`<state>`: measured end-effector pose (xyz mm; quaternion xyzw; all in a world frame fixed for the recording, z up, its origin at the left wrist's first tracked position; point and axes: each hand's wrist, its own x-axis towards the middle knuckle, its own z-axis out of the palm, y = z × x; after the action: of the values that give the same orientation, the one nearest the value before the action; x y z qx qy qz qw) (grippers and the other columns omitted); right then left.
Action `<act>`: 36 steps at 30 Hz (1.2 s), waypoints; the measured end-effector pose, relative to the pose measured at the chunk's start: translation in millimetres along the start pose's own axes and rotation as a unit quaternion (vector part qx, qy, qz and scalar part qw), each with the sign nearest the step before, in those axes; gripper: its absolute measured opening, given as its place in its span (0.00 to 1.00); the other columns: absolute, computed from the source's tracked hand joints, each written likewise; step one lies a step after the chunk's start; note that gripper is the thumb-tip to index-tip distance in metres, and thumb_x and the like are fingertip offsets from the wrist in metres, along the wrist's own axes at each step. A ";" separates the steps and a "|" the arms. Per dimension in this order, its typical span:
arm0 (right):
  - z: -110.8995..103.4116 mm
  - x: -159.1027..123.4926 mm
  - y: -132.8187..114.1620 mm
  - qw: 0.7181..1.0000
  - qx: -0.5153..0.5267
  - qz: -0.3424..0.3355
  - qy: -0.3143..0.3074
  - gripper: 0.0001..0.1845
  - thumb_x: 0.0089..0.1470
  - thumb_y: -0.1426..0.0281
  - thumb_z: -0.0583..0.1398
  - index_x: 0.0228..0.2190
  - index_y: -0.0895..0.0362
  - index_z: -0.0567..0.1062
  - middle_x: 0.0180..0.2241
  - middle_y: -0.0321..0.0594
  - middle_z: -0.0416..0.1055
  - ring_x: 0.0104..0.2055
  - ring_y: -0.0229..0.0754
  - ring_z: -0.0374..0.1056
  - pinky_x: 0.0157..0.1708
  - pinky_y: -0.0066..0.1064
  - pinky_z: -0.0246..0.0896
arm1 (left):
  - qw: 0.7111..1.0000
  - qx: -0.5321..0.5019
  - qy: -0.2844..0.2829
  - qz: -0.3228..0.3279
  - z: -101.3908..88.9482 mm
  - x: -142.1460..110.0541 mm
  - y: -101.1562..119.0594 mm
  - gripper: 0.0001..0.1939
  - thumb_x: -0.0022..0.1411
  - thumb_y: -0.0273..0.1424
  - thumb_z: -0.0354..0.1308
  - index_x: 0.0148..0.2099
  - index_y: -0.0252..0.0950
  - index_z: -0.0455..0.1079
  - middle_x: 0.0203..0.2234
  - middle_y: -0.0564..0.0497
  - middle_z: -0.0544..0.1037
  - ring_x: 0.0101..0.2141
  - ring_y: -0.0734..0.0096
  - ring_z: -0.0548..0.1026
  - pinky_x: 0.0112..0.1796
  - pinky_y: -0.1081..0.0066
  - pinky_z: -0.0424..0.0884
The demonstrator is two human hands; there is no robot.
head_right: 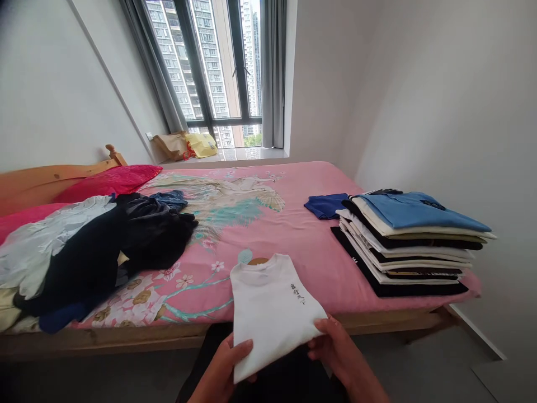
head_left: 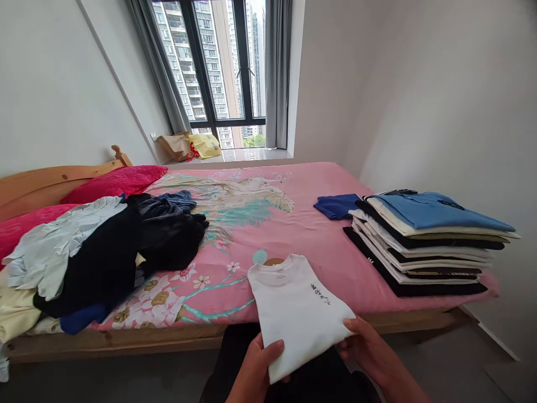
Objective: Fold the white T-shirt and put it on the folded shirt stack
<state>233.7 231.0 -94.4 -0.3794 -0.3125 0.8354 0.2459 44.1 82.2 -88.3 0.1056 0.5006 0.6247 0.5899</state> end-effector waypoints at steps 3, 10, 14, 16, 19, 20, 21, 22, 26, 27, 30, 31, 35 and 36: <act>21.3 -37.7 -22.1 0.991 -0.028 -0.009 -0.130 0.17 0.43 0.59 0.62 0.34 0.57 0.73 0.24 0.37 0.70 0.23 0.38 0.66 0.18 0.29 0.63 | 0.998 -0.018 -0.052 -0.010 -0.5 -39.1 31.5 0.27 0.43 0.39 0.67 0.44 0.29 0.71 0.27 0.43 0.77 0.22 0.69 0.71 0.20 0.73 0.65; 90.9 0.5 -106.5 0.975 -0.074 -0.134 -0.163 0.12 0.46 0.64 0.61 0.32 0.58 0.74 0.33 0.39 0.73 0.38 0.42 0.68 0.39 0.35 0.67 | 0.998 0.019 -0.015 0.064 29.9 -24.6 130.3 0.13 0.44 0.33 0.65 0.30 0.29 0.69 0.16 0.52 0.70 0.16 0.78 0.67 0.18 0.77 0.66; 126.7 25.5 -159.9 0.946 -0.081 -0.276 -0.152 0.11 0.45 0.65 0.61 0.32 0.58 0.73 0.32 0.37 0.71 0.38 0.40 0.67 0.39 0.34 0.67 | 0.982 0.057 -0.024 0.181 50.9 5.1 198.8 0.15 0.46 0.30 0.63 0.37 0.30 0.68 0.21 0.53 0.72 0.17 0.77 0.68 0.19 0.75 0.69; 130.9 36.5 -167.4 0.942 -0.088 -0.290 -0.144 0.13 0.46 0.64 0.61 0.35 0.57 0.73 0.34 0.37 0.71 0.37 0.40 0.68 0.37 0.35 0.68 | 0.974 0.077 -0.026 0.212 48.3 24.0 213.4 0.17 0.47 0.30 0.63 0.41 0.32 0.67 0.22 0.54 0.71 0.18 0.78 0.69 0.20 0.75 0.70; 115.4 64.7 -141.4 0.960 -0.119 -0.235 -0.099 0.16 0.47 0.62 0.60 0.38 0.56 0.70 0.32 0.37 0.70 0.33 0.39 0.69 0.32 0.35 0.70 | 0.977 0.110 0.026 0.181 24.0 61.0 196.5 0.19 0.49 0.33 0.62 0.44 0.36 0.65 0.23 0.56 0.69 0.17 0.80 0.67 0.21 0.74 0.71; 105.7 76.5 -124.0 0.967 -0.141 -0.200 -0.070 0.16 0.48 0.61 0.59 0.38 0.56 0.69 0.31 0.37 0.69 0.31 0.38 0.69 0.30 0.34 0.70 | 0.979 0.123 0.059 0.151 12.1 73.8 181.6 0.19 0.50 0.34 0.61 0.45 0.36 0.64 0.22 0.57 0.69 0.17 0.82 0.66 0.21 0.74 0.71; 94.8 88.2 -103.8 0.971 -0.173 -0.162 -0.029 0.14 0.50 0.61 0.57 0.36 0.57 0.68 0.30 0.37 0.69 0.30 0.37 0.68 0.28 0.31 0.69 | 0.979 0.133 0.085 0.125 -0.6 85.5 163.7 0.19 0.50 0.35 0.60 0.45 0.36 0.64 0.22 0.57 0.68 0.16 0.82 0.66 0.21 0.74 0.70; 83.4 98.9 -82.3 0.970 -0.217 -0.108 0.017 0.13 0.51 0.61 0.56 0.35 0.56 0.67 0.29 0.36 0.69 0.27 0.35 0.68 0.25 0.29 0.68 | 0.979 0.142 0.105 0.103 -13.0 95.4 144.1 0.20 0.51 0.34 0.60 0.46 0.35 0.63 0.21 0.57 0.68 0.15 0.82 0.64 0.20 0.74 0.70; 42.7 122.2 -10.8 0.957 -0.283 -0.001 0.064 0.10 0.52 0.63 0.54 0.30 0.57 0.63 0.22 0.34 0.67 0.16 0.33 0.63 0.15 0.26 0.60 | 0.968 0.184 0.163 0.055 -52.2 111.9 74.8 0.26 0.51 0.33 0.60 0.51 0.33 0.59 0.16 0.60 0.66 0.11 0.81 0.61 0.15 0.76 0.63; 34.5 123.4 -1.0 0.954 -0.294 0.011 0.067 0.10 0.52 0.63 0.54 0.29 0.57 0.62 0.22 0.34 0.67 0.15 0.33 0.62 0.14 0.25 0.58 | 0.965 0.194 0.167 0.054 -59.2 111.0 64.0 0.26 0.51 0.33 0.60 0.52 0.33 0.58 0.15 0.60 0.66 0.11 0.81 0.61 0.14 0.77 0.62; 13.2 121.6 7.2 0.941 -0.331 0.029 0.068 0.10 0.53 0.62 0.52 0.27 0.57 0.62 0.21 0.35 0.68 0.15 0.35 0.62 0.14 0.26 0.56 | 0.956 0.234 0.167 0.052 -78.4 102.5 48.7 0.25 0.50 0.33 0.60 0.51 0.34 0.61 0.15 0.61 0.66 0.10 0.79 0.61 0.13 0.77 0.59; 7.6 120.3 4.6 0.937 -0.341 0.031 0.070 0.10 0.52 0.62 0.53 0.27 0.57 0.63 0.20 0.35 0.68 0.15 0.35 0.62 0.15 0.26 0.55 | 0.946 0.265 0.176 0.067 -84.2 99.1 48.1 0.24 0.49 0.33 0.60 0.49 0.34 0.63 0.15 0.61 0.66 0.11 0.78 0.62 0.13 0.76 0.59; 6.9 114.9 -13.4 0.882 -0.432 -0.138 0.126 0.10 0.52 0.62 0.54 0.28 0.56 0.67 0.26 0.36 0.71 0.27 0.38 0.67 0.27 0.27 0.60 | 0.834 0.435 0.238 0.244 -90.5 93.1 58.0 0.15 0.56 0.37 0.53 0.43 0.35 0.69 0.20 0.55 0.72 0.23 0.71 0.72 0.26 0.71 0.70; 14.8 114.1 -16.5 0.853 -0.460 -0.208 0.135 0.10 0.52 0.61 0.53 0.29 0.55 0.68 0.29 0.37 0.72 0.30 0.39 0.68 0.30 0.28 0.61 | 0.804 0.464 0.231 0.292 -84.9 95.6 62.2 0.14 0.57 0.36 0.51 0.42 0.36 0.70 0.25 0.52 0.74 0.28 0.69 0.74 0.31 0.69 0.71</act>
<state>157.4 311.3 -129.8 -0.4843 -0.6965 0.4661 0.2511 -83.5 132.5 -126.0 0.3608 0.7975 0.4666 0.1270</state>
